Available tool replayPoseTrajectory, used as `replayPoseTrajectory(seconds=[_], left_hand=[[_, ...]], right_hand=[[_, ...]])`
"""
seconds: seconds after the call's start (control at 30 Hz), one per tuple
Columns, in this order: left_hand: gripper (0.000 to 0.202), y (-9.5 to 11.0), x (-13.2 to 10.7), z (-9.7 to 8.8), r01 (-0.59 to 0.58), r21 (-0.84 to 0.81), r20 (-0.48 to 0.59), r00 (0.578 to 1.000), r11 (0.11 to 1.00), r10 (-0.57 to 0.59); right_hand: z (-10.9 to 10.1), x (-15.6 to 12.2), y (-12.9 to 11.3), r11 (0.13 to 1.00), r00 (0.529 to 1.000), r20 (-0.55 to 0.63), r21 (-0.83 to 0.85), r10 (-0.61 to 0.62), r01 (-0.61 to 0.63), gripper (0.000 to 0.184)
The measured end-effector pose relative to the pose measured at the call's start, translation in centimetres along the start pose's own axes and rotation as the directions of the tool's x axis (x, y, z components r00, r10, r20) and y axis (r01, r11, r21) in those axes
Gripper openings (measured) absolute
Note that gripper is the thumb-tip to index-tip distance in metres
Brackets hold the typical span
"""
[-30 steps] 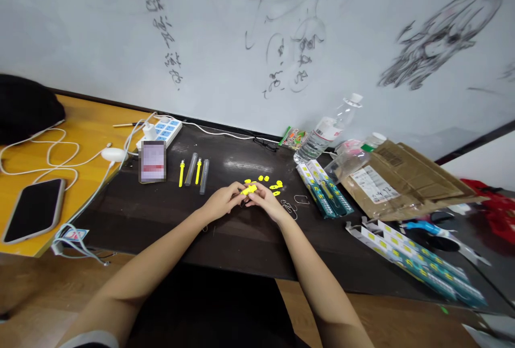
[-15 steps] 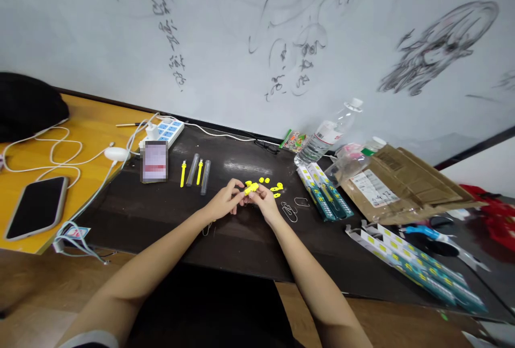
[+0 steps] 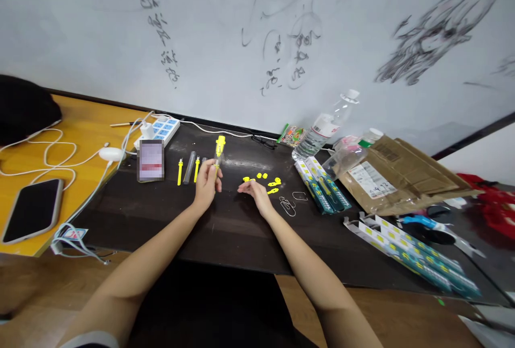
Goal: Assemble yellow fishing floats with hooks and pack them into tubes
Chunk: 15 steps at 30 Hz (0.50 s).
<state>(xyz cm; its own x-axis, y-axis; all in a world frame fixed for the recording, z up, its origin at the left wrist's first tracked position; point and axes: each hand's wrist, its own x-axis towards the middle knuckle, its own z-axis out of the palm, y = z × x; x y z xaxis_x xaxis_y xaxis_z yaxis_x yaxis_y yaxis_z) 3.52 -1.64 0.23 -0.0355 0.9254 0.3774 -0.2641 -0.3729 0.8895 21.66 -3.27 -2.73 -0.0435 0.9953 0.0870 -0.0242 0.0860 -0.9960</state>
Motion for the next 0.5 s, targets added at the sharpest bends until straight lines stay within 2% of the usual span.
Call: replayPoseTrajectory(seconds=[0.13, 0.33, 0.4, 0.43, 0.5], left_hand=[[0.029, 0.7, 0.7, -0.5, -0.067, -0.004, -0.127, 0.99, 0.998, 0.066], [0.032, 1.1, 1.6, -1.6, -0.127, -0.007, -0.176, 0.977, 0.992, 0.124], [0.032, 1.0, 2.1, -2.2, -0.144, -0.011, -0.193, 0.971, 0.99, 0.139], [0.032, 0.9, 2.3, -2.5, -0.145, -0.014, -0.203, 0.969, 0.989, 0.139], [0.032, 0.7, 2.7, -3.0, -0.137, -0.015, -0.208, 0.969, 0.99, 0.131]], right_hand=[[2.1, 0.7, 0.8, 0.991, 0.995, -0.057, -0.115, -0.08, 0.073, 0.059], [7.3, 0.9, -0.3, 0.989, 0.992, 0.07, -0.096, -0.106, 0.113, 0.054], [9.4, -0.8, -0.7, 0.991, 0.981, 0.188, -0.114, -0.051, 0.074, 0.052], [10.3, -2.3, -0.9, 0.991, 0.96, 0.281, -0.126, -0.009, 0.046, 0.049], [11.8, -6.2, -1.1, 0.989, 0.866, 0.495, -0.149, 0.073, 0.002, 0.039]])
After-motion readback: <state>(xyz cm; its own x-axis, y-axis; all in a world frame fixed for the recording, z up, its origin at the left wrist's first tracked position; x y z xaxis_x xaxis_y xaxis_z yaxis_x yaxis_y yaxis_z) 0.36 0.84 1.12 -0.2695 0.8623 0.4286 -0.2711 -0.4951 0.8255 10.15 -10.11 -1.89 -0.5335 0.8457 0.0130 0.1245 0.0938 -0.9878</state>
